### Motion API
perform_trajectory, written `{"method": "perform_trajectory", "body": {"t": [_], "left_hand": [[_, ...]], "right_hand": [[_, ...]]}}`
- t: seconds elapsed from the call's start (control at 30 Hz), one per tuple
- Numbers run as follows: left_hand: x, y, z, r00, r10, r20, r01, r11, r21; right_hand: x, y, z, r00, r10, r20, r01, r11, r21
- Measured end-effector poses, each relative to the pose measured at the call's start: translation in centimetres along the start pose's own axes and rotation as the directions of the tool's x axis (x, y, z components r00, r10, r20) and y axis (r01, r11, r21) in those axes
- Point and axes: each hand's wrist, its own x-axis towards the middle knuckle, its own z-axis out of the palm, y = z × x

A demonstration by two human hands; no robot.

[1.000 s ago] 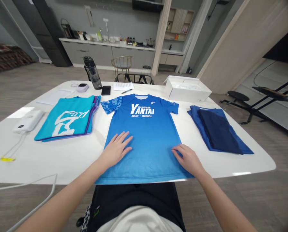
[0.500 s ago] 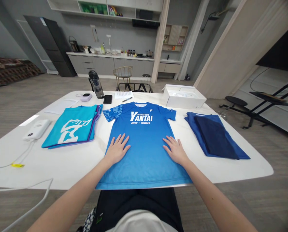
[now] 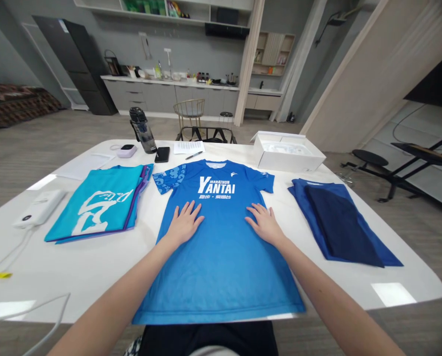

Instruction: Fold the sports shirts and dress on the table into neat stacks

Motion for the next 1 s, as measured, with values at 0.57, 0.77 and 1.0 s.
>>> {"method": "perform_trajectory", "body": {"t": [0.57, 0.77, 1.0], "left_hand": [[25.0, 4.9, 0.4, 0.996, 0.049, -0.068, -0.055, 0.995, -0.088], [33.9, 5.7, -1.0, 0.992, 0.11, -0.056, -0.116, 0.984, -0.134], [39.7, 6.0, -0.9, 0.994, 0.078, 0.074, -0.064, 0.983, -0.173]], "right_hand": [[18.2, 11.7, -1.7, 0.9, 0.435, -0.03, -0.436, 0.9, -0.021], [18.2, 14.5, -0.9, 0.85, 0.517, -0.102, -0.521, 0.853, -0.021], [19.1, 16.2, -0.8, 0.76, 0.641, -0.103, -0.642, 0.766, 0.031]]}}
